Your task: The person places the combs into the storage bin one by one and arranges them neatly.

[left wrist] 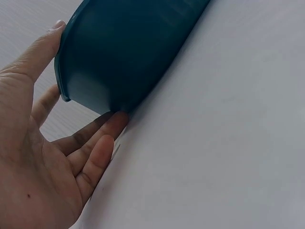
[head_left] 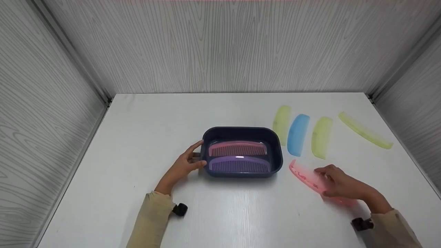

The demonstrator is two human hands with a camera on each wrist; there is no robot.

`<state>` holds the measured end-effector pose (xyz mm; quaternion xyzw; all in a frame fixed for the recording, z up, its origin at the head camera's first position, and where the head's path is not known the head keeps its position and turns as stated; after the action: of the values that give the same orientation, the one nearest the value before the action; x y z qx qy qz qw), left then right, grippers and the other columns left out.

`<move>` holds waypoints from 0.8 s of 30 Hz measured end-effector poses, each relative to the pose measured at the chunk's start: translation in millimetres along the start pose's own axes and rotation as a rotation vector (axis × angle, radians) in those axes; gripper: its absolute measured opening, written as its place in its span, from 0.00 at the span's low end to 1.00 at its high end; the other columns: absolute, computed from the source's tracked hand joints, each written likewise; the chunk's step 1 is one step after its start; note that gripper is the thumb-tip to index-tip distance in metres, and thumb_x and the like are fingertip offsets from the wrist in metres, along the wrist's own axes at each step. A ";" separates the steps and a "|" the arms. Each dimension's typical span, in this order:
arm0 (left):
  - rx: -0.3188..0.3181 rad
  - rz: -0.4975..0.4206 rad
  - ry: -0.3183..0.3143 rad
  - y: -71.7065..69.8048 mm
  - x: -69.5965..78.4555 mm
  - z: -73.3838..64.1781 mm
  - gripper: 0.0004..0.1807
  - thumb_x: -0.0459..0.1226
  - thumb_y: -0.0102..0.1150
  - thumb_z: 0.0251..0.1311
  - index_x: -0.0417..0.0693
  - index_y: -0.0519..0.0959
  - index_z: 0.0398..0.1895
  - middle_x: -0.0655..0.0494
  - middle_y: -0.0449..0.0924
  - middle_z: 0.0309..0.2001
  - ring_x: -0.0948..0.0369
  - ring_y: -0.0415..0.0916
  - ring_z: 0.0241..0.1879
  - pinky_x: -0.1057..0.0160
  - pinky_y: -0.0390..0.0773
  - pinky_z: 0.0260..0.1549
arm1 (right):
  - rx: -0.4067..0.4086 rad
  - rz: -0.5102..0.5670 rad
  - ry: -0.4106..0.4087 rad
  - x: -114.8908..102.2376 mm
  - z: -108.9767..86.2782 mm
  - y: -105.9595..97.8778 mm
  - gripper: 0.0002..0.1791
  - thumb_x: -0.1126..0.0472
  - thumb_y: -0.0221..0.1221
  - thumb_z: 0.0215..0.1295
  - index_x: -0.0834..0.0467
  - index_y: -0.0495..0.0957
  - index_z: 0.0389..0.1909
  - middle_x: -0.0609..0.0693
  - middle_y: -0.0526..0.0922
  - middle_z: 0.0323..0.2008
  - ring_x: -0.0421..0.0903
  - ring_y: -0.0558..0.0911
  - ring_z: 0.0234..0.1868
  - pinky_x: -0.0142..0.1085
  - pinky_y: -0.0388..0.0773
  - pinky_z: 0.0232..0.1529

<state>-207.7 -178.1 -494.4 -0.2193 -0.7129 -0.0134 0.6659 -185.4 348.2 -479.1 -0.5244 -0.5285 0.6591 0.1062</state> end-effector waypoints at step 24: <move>0.002 -0.008 0.015 -0.1 -2.3 -0.5 0.45 0.48 0.67 0.57 0.67 0.53 0.76 0.38 0.69 0.64 0.49 0.74 0.60 0.52 0.73 0.56 | -0.001 -0.028 0.005 -0.8 1.5 0.5 0.38 0.55 0.70 0.54 0.67 0.66 0.61 0.54 0.70 0.48 0.38 0.64 0.45 0.33 0.69 0.43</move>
<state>-207.2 -179.1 -496.4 -0.2156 -0.7089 -0.0170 0.6714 -186.0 346.6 -479.2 -0.5188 -0.5357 0.6559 0.1167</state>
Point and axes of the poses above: each hand's wrist, its own z-axis towards the middle knuckle, its own y-axis out of the palm, x = y × z, the point moved 1 cm from there along z, towards the middle knuckle
